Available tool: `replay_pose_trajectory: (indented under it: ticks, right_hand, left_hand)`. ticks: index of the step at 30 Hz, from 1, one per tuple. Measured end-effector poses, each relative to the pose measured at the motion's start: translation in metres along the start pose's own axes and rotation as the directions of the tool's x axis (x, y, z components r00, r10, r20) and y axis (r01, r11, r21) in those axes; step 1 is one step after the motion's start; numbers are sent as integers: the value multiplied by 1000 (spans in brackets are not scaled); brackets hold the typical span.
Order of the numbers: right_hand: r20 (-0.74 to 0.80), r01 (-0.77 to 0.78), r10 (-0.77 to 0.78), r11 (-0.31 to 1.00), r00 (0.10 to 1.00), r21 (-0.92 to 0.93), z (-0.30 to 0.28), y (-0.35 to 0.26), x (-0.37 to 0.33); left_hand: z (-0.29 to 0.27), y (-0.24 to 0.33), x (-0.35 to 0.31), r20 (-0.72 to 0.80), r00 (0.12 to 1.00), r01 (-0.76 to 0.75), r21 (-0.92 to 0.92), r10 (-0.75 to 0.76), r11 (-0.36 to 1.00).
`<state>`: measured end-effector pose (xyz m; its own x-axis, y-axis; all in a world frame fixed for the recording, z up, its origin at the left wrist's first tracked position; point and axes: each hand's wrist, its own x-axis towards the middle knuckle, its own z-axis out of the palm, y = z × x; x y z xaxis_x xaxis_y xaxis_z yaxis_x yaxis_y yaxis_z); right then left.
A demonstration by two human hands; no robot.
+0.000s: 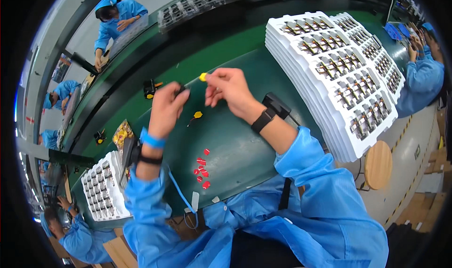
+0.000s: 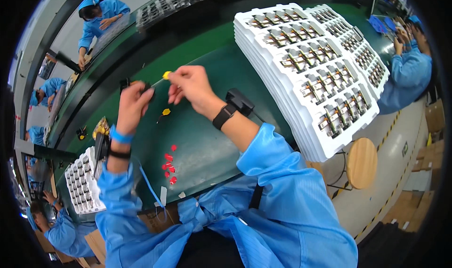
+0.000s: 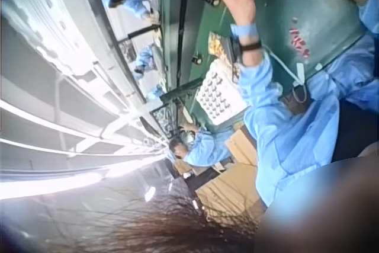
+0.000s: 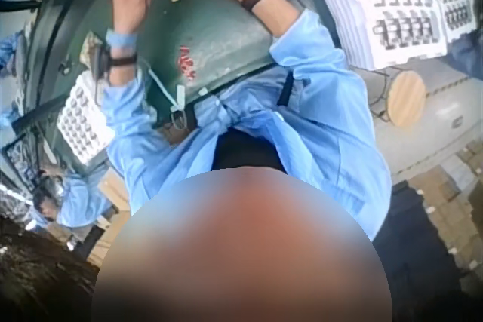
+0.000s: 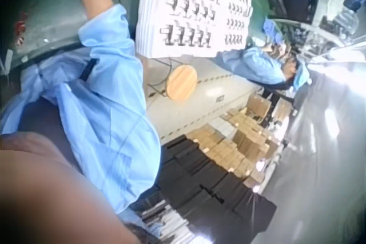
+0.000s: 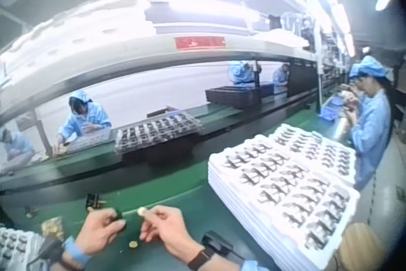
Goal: Assembling small electronic components with yellow and red parts into black housings at a workbench.
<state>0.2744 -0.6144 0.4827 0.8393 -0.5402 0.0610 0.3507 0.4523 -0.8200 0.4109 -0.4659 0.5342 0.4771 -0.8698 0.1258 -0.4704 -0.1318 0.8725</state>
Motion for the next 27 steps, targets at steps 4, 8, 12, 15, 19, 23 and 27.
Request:
replay_pose_trajectory:
  ticks: [4, 8, 12, 15, 19, 23, 27]
  right_hand:
    - [213, -83, 74, 996, 974, 36, 38, -5, -27]
    - [277, -59, 95, 989, 956, -136, 38, 13, -35]
    - [326, -81, 149, 974, 934, -213, 45, 9, -35]
    - [386, 9, 267, 813, 883, -582, 52, 6, -43]
    - [351, 52, 286, 705, 892, -707, 55, 10, -48]
    - [358, 117, 236, 667, 904, -736, 54, 10, -49]
    - [337, 76, 273, 665, 901, -743, 59, 8, -49]
  left_hand:
    - [-1, 2, -74, 38, 957, 273, -451, -287, 850]
    - [13, -21, -83, 87, 988, 157, -493, -131, 856]
    - [0, -28, -88, 104, 991, 121, -399, -86, 909]
    - [-4, -40, -92, 134, 991, 69, -362, -21, 930]
    - [-2, -42, -96, 103, 994, -13, -291, 45, 957]
    - [-9, -31, -99, 146, 989, -8, -176, 35, 984]
    - [-15, -30, -102, 195, 979, -19, -174, 53, 985]
